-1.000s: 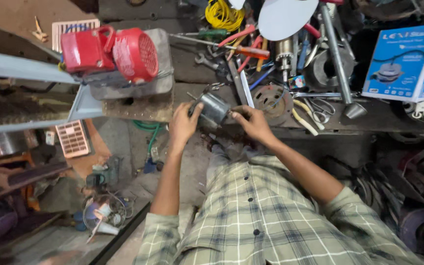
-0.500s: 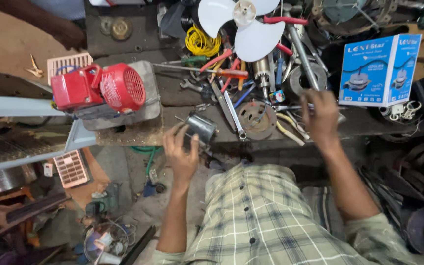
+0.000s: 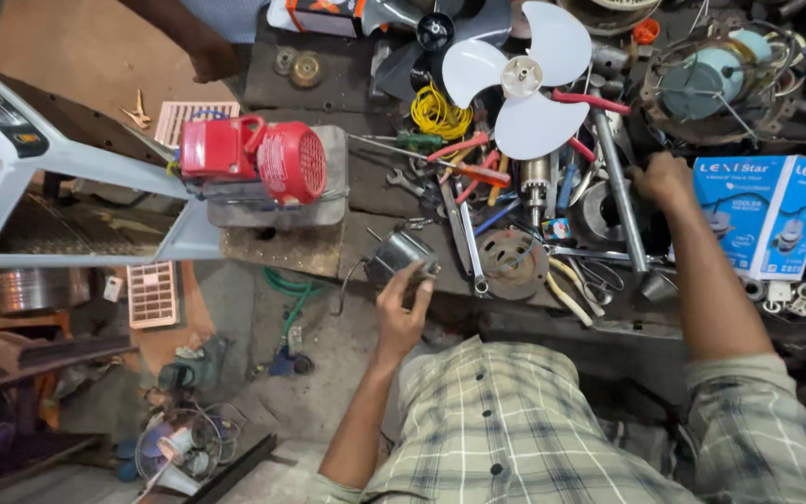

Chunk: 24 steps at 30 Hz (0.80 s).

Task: The person handles a motor shaft and gears, then uses pliers to remove a white fan blade from a motor housing. They then use a large wrench to tighten a nut on the motor casing.

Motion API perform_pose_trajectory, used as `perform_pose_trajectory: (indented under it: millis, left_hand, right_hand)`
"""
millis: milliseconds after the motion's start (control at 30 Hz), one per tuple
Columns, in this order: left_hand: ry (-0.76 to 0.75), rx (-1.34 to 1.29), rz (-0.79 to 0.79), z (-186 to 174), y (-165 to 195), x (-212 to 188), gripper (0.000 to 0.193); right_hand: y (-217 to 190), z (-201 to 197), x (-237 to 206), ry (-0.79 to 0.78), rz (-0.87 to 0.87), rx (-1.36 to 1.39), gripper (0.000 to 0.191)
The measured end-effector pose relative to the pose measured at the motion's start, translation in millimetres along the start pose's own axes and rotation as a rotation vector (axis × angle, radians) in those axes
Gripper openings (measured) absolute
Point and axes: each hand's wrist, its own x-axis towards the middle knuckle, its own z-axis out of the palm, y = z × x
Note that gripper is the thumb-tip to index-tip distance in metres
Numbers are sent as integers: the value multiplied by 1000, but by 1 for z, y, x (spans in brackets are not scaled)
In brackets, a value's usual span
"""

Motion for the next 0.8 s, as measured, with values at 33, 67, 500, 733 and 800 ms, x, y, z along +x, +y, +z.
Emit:
perform_pose_trajectory:
  millis: [33,67,500,733,800]
  left_hand:
    - [9,-21,-15,1,-5,-2,31]
    - [20,-42,-21,2,-9,-3,31]
    - [-37,70,27,-11,-10,5,33]
    - [-23,135,1,-30,-10,-1,30]
    - [-28,127,21,-29,-10,1,30]
  right_hand:
    - [-1,-2,2,-8,20,23,53]
    - [-2,-3,4,-9,38,50,55]
    - [18,-21,-28,57,66,472,49]
    - [39,-27,-102,236,-12,892,37]
    - [42,-40,-116,366,-32,981,33]
